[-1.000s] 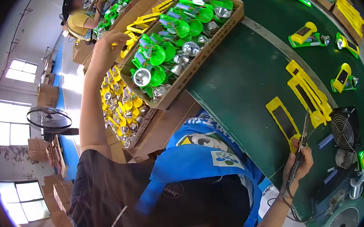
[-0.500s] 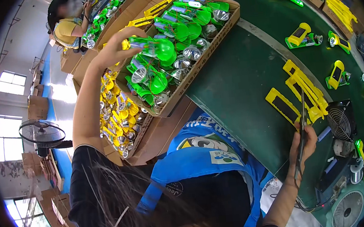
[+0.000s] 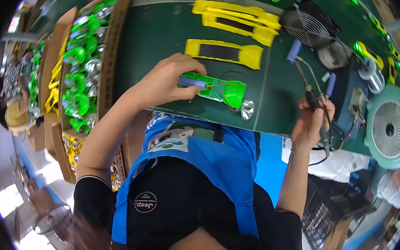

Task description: Assembling portable solar-powered flashlights at a factory workstation, involving soldering components onto a circuit board and fitting them into the casing.

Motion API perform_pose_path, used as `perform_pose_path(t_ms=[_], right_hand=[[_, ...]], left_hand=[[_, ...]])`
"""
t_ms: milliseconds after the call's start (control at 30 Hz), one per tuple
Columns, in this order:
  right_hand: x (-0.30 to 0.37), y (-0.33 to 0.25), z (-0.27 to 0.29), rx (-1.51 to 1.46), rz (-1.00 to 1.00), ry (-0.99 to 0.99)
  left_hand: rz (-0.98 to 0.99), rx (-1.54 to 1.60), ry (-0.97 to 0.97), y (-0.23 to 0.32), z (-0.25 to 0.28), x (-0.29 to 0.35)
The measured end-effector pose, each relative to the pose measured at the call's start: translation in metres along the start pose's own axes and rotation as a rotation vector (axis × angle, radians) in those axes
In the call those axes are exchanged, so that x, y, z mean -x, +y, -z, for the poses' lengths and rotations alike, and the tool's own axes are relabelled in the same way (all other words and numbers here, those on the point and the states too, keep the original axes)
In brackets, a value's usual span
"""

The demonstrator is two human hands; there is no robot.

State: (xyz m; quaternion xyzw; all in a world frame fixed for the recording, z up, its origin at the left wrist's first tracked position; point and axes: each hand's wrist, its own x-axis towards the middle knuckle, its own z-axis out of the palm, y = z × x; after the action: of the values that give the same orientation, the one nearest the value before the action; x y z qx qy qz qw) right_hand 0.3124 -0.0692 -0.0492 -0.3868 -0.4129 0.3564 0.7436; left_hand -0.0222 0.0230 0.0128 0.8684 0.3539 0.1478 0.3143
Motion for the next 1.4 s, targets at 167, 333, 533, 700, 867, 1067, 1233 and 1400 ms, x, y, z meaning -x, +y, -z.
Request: perform_pose_path(t_ms=[167,333,533,700,867,1067,1233,1400], right_hand=[[0.034,-0.01,0.019,-0.199,-0.214,-0.053],[0.042,-0.004,-0.008,-0.169,-0.358,-0.092],[0.04,-0.004,-0.032,0.126,-0.366,-0.009],[0.04,-0.003,-0.036,0.311,-0.261,-0.141],[0.039,-0.005,-0.045,0.42,-0.264,-0.193],[0.037,-0.006,-0.048,0.449,-0.272,-0.228],[0.038,-0.008,-0.049,0.531,-0.277,-0.257],[0.036,-0.007,-0.048,0.555,-0.2,-0.29]], left_hand=[[-0.101,-0.066,0.195,0.004,-0.017,0.002],[-0.201,0.118,0.286,0.004,-0.039,-0.004],[0.135,0.431,0.203,0.015,-0.049,-0.024],[-0.196,-0.029,0.354,0.012,-0.054,-0.021],[-0.056,-0.066,0.248,0.025,-0.047,-0.025],[-0.017,-0.103,0.17,0.027,-0.043,-0.029],[-0.024,-0.118,0.163,0.029,-0.043,-0.029],[-0.018,-0.128,0.14,0.029,-0.043,-0.031]])
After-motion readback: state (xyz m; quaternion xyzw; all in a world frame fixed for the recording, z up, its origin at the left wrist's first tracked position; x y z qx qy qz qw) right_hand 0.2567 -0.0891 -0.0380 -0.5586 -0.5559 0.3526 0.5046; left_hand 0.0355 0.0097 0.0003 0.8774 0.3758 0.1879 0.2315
